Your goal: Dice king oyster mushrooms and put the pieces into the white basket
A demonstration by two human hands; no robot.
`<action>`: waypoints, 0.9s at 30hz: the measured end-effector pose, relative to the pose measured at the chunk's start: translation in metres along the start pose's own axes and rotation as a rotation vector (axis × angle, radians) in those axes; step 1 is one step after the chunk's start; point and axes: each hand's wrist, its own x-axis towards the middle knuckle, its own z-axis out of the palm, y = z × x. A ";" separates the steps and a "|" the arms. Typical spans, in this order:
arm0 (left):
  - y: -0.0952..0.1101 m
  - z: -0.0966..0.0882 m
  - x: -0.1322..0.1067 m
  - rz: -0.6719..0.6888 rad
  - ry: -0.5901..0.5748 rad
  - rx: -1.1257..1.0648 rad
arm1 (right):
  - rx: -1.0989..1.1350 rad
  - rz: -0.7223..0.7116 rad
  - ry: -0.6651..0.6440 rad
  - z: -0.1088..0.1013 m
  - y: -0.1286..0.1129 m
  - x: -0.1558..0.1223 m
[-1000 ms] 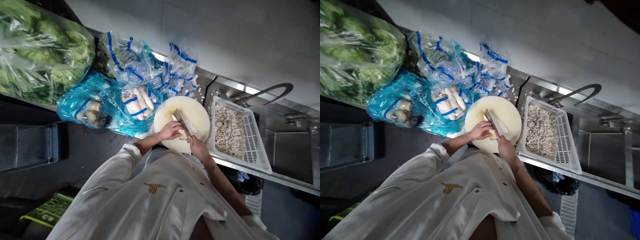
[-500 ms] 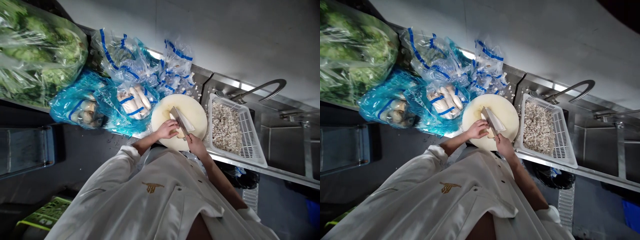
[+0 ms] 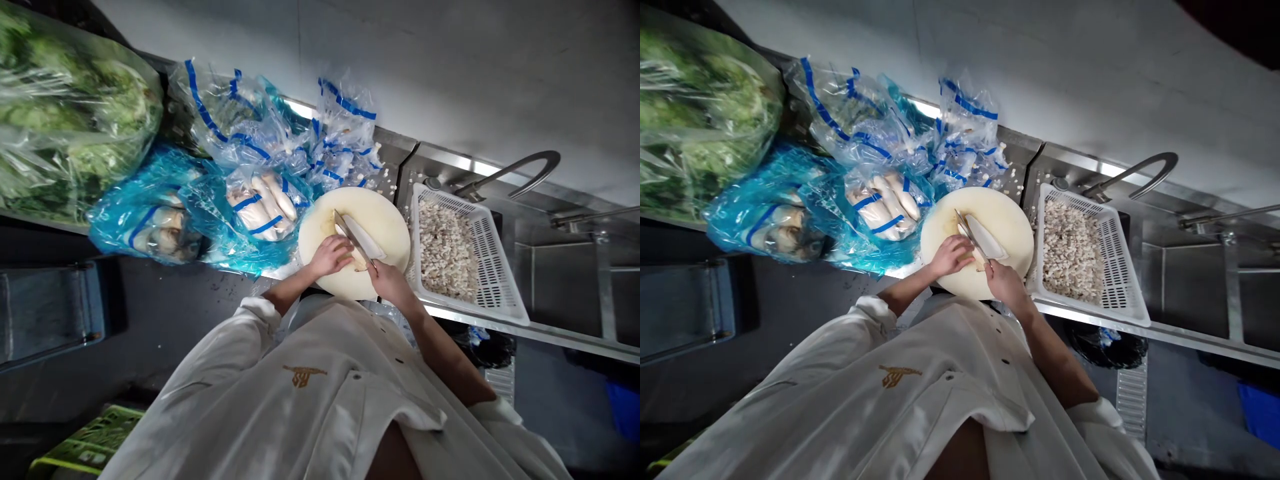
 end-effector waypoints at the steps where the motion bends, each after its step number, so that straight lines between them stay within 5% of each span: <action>1: 0.001 0.001 0.000 -0.025 0.039 0.006 | -0.004 0.002 -0.002 -0.003 0.001 0.000; 7: 0.002 0.003 -0.001 0.121 -0.010 -0.038 | -0.009 -0.009 -0.031 -0.003 -0.011 0.014; 11: 0.002 0.001 0.001 0.052 -0.008 -0.046 | -0.006 -0.041 -0.009 -0.008 -0.018 0.021; 18: 0.005 -0.005 0.002 0.025 -0.053 -0.079 | 0.048 -0.039 0.069 -0.032 0.008 -0.026; 27: 0.003 -0.004 0.004 0.033 -0.031 -0.082 | 0.093 -0.039 0.102 -0.015 0.014 -0.043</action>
